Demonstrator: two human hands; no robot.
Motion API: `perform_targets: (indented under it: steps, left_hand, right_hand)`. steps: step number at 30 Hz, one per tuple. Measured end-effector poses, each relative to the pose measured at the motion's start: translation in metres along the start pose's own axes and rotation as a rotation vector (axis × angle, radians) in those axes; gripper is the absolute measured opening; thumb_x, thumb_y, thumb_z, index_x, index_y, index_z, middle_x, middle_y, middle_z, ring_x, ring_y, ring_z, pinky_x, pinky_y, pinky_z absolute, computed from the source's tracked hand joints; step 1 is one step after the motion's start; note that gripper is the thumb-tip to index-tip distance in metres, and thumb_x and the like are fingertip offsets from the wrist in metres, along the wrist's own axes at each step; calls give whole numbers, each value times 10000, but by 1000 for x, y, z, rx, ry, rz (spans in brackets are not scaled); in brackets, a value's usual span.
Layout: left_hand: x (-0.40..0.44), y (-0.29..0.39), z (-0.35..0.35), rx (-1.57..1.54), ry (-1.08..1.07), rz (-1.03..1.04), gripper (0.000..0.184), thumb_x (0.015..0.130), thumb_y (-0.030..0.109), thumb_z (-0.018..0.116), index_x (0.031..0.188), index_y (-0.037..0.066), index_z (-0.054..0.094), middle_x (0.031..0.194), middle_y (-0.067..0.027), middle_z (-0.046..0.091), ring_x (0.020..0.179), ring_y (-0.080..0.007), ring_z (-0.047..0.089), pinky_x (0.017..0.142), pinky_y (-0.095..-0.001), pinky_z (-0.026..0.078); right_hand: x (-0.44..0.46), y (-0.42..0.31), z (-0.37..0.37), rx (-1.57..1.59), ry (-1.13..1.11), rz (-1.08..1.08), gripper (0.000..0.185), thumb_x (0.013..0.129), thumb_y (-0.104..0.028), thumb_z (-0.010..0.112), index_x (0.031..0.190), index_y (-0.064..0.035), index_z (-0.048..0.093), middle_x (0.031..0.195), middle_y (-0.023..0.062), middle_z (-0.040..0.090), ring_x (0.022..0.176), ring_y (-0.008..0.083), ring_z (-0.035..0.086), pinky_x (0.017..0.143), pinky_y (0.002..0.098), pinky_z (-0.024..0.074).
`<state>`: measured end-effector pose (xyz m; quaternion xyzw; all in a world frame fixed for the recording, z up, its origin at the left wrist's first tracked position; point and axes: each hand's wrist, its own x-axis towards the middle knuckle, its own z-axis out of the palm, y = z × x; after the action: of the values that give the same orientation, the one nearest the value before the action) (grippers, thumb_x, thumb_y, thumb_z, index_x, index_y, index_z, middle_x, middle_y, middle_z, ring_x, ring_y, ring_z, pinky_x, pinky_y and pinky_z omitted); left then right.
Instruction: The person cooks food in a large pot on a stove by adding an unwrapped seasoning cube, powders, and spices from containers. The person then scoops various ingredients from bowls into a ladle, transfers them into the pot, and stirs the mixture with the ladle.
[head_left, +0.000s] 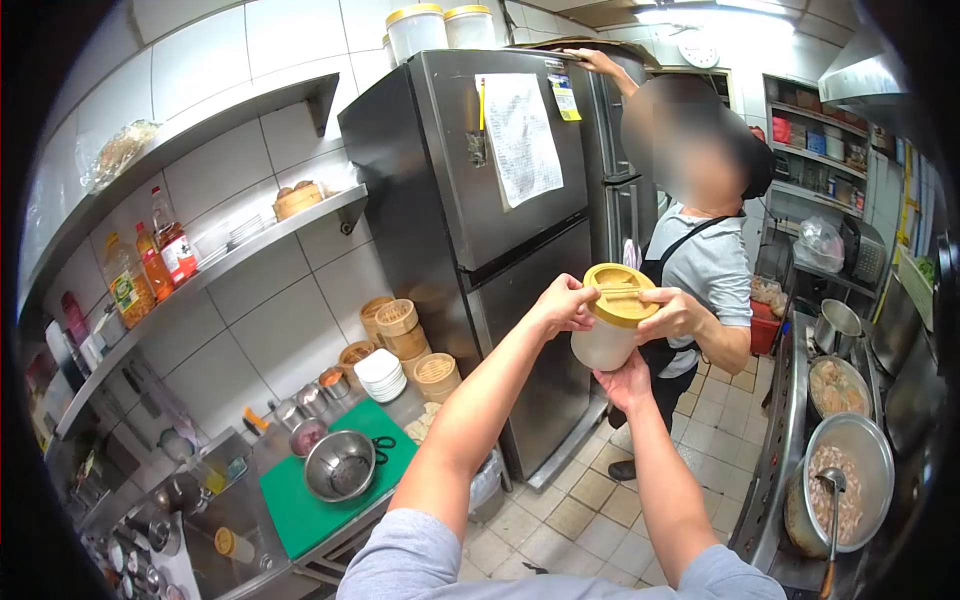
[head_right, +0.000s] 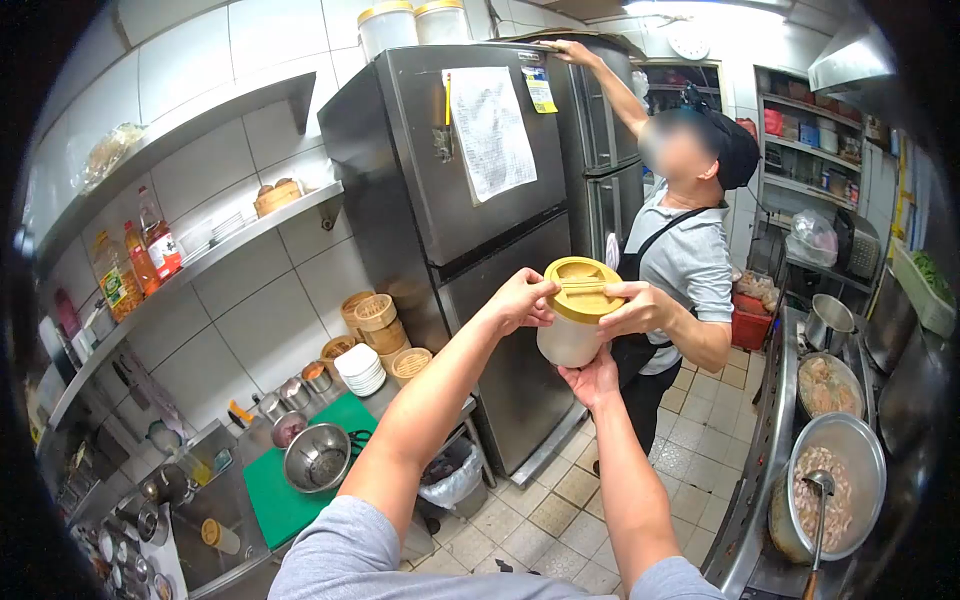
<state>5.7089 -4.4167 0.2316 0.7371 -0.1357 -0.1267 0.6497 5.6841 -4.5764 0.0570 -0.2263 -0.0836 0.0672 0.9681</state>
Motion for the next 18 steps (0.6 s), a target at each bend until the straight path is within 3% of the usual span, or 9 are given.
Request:
perform_targets:
  steps: [3,6,13,17,18]
  left_hand:
    - [-8,14,7,13,15,56,376,835,252,674,998,57,397,773,-66,529,575,-160,612,572,-317,573]
    - [-17,32,7,57,37,151,382,827,241,666,996,35,391,807,-104,549,585,-166,616,559,-324,582]
    - [-43,50,-7,-33,28,169,399,843,271,672,1022,48,393,724,-28,522,598,-143,620,605,-339,591]
    - [-81,44,-11,89,106,211,403,854,321,662,1018,40,425,699,-16,507,532,-84,534,509,-256,515]
    - [-94,40,-12,155,157,225,414,861,366,650,1016,34,457,691,-6,496,516,-61,485,468,-228,450]
  right_hand:
    - [-5,-6,12,-53,-85,-31,464,968,-428,390,1277,-87,450,1161,123,591,930,270,654,714,359,596]
    - [-5,-12,34,-58,-12,-93,540,929,-522,437,1248,-89,478,1127,126,610,843,264,676,638,338,606]
    - [-21,-21,61,-82,-115,-44,552,912,-515,479,1254,-82,476,1101,114,629,864,268,676,634,341,611]
    - [-36,-4,65,-26,-141,16,555,903,-523,490,1249,-89,488,1094,113,636,869,261,677,629,355,610]
    - [-47,0,69,-19,-150,42,565,900,-535,484,1239,-83,498,1089,111,641,860,255,678,626,362,607]
